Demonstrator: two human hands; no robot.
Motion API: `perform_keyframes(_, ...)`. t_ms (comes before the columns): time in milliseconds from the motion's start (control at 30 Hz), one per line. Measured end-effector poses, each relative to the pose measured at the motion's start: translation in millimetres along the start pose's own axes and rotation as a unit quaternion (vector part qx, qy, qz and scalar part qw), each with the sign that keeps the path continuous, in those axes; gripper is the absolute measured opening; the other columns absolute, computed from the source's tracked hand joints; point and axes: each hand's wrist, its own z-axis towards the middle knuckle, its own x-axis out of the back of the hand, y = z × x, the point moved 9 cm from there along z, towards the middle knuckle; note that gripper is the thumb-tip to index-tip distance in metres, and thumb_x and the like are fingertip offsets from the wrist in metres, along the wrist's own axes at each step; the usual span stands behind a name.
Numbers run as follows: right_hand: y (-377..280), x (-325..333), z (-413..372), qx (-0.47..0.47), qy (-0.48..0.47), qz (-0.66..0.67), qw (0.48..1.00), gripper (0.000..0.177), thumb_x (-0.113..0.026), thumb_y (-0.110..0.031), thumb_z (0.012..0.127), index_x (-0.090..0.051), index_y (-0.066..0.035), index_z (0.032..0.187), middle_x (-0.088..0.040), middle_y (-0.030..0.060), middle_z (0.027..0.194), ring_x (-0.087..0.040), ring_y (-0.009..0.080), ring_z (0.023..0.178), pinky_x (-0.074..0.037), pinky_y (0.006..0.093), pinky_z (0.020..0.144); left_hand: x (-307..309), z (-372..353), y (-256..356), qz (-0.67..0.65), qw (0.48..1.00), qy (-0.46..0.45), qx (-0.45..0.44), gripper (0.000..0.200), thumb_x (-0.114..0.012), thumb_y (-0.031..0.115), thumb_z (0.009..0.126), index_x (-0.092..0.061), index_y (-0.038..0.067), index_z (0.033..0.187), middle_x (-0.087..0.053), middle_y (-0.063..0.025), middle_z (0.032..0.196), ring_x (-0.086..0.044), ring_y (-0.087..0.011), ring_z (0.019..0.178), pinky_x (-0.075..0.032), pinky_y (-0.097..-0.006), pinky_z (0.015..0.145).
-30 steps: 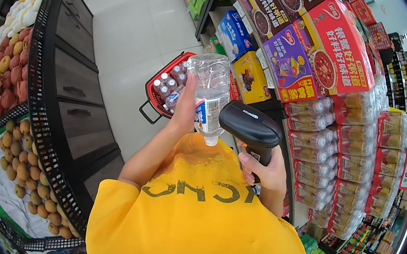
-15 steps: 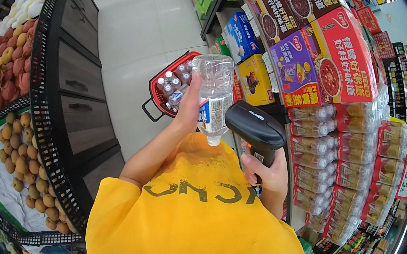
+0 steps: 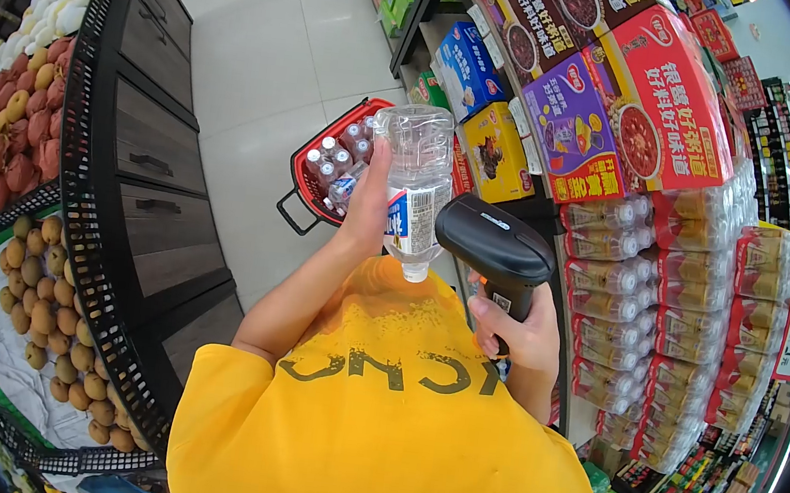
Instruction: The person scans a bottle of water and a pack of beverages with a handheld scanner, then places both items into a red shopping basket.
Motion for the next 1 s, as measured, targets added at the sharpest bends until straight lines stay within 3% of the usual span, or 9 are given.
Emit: perform_keyframes(1000,10.9,5.5,-13.8,0.000,0.010,0.004,1.000,0.029,-0.067,0.001,0.083,-0.056,0.004,0.110,-0.055,0.0036,0.070,-0.048,0.0074,0.042,-0.036,0.0226,0.038,-0.7,-11.5,-11.1,0.004,1.000,0.009,0.016,0.069,-0.031,0.062,0.097,-0.047,0.005,0.133,-0.060,-0.0110,0.116,-0.063,-0.0213,0.101,-0.053,-0.0365,0.089)
